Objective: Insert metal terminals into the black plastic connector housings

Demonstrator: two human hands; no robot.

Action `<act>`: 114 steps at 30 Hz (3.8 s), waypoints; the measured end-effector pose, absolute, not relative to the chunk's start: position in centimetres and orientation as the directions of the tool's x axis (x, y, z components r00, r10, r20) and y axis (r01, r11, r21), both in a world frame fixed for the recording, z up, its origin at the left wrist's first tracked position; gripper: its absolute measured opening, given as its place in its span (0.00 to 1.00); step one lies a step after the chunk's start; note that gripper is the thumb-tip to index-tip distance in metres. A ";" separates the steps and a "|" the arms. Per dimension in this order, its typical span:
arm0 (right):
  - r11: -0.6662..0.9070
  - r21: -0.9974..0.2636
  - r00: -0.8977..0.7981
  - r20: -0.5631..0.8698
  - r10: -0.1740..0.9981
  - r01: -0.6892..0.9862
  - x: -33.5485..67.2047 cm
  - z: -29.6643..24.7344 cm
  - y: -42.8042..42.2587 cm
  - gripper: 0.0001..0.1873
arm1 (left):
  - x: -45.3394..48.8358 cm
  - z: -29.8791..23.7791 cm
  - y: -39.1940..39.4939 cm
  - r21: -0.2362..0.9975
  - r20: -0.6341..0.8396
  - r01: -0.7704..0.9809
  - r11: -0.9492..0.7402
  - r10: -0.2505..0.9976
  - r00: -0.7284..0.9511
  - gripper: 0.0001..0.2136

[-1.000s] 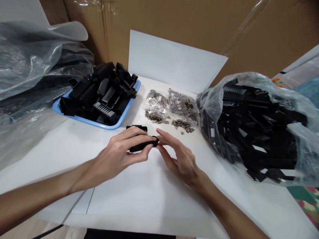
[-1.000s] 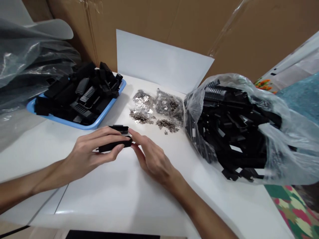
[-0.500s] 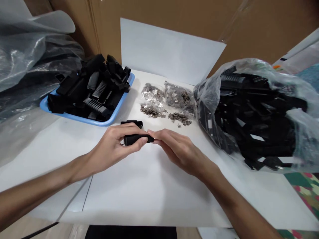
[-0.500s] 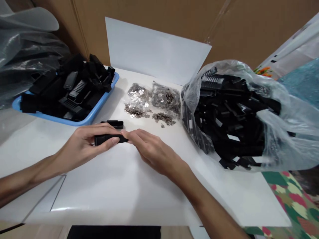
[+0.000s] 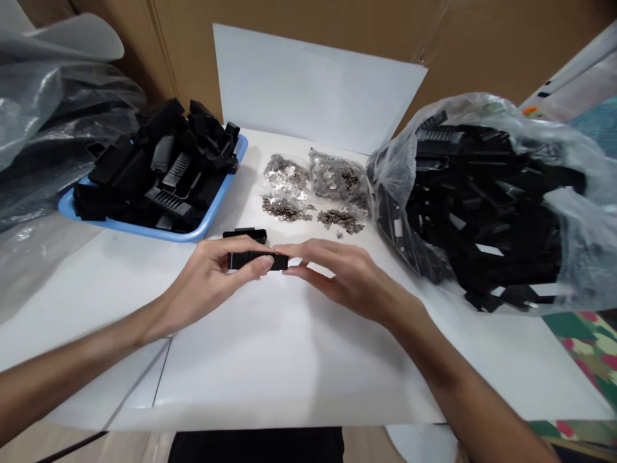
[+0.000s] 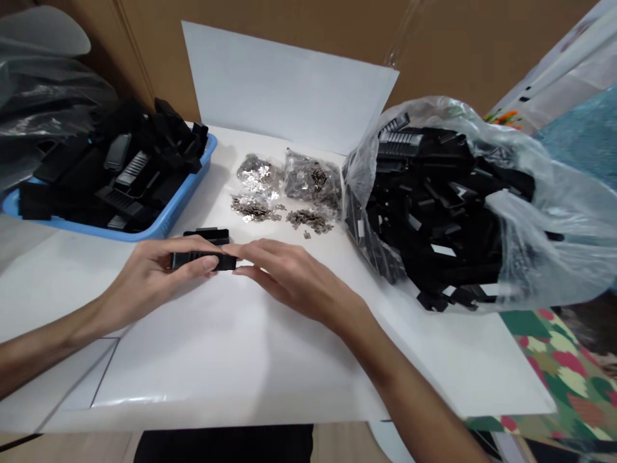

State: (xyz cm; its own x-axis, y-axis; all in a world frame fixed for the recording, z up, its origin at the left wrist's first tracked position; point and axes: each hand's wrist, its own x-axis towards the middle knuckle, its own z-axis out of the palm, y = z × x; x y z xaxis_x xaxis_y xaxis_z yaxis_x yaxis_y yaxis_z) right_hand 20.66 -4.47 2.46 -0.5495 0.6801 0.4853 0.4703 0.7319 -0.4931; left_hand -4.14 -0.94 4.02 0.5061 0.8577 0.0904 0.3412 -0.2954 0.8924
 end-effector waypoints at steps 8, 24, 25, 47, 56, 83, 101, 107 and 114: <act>0.687 -0.554 -0.387 0.569 0.725 0.471 19.4 2.0 -4.3 0.23 | -3.7 3.8 0.0 0.978 -0.027 0.196 -0.072 0.887 0.461 0.12; 0.266 -0.433 0.254 0.821 0.511 0.861 30.9 8.6 -2.1 0.10 | -6.1 0.8 1.6 0.309 0.354 0.631 -0.712 0.701 0.619 0.15; 0.180 -0.402 0.283 0.840 0.462 0.898 32.8 8.9 -2.1 0.10 | -6.1 0.9 1.5 0.314 0.340 0.630 -0.710 0.704 0.624 0.14; 0.425 -0.436 -0.095 0.600 0.794 0.793 19.5 4.3 -8.6 0.03 | -3.9 1.9 0.1 0.967 -0.236 0.096 0.234 0.702 0.672 0.17; 0.384 -0.501 -0.229 0.344 0.911 0.775 15.9 1.7 -8.2 0.06 | -3.6 1.5 0.1 0.987 -0.149 0.049 0.153 0.747 0.648 0.19; 0.268 -0.927 0.048 0.289 0.956 0.262 19.9 0.6 -6.3 0.12 | -3.2 2.2 -0.4 0.985 -0.174 0.137 0.108 0.631 0.756 0.14; 0.584 -0.684 -0.114 0.602 0.790 0.436 17.0 0.9 -8.9 0.07 | -2.7 2.0 -1.1 0.914 -0.259 -0.129 0.385 0.796 0.547 0.21; 0.556 -0.711 -0.049 0.597 0.801 0.431 16.9 0.7 -9.1 0.09 | -2.8 1.4 -0.7 0.873 -0.267 -0.145 0.465 0.706 0.655 0.10; 0.484 -0.740 0.119 0.595 0.795 0.467 17.9 0.5 -8.3 0.10 | -2.5 2.0 -1.6 0.888 -0.314 0.009 0.460 0.591 0.743 0.12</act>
State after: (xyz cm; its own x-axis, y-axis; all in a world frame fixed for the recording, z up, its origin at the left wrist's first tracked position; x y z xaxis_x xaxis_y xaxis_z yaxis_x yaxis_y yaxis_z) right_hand 17.85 -8.27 0.52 0.1191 0.7947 0.5952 0.4675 0.4840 -0.7397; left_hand -2.49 -1.60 2.00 0.7433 0.5907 -0.3140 0.0093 0.4602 0.8878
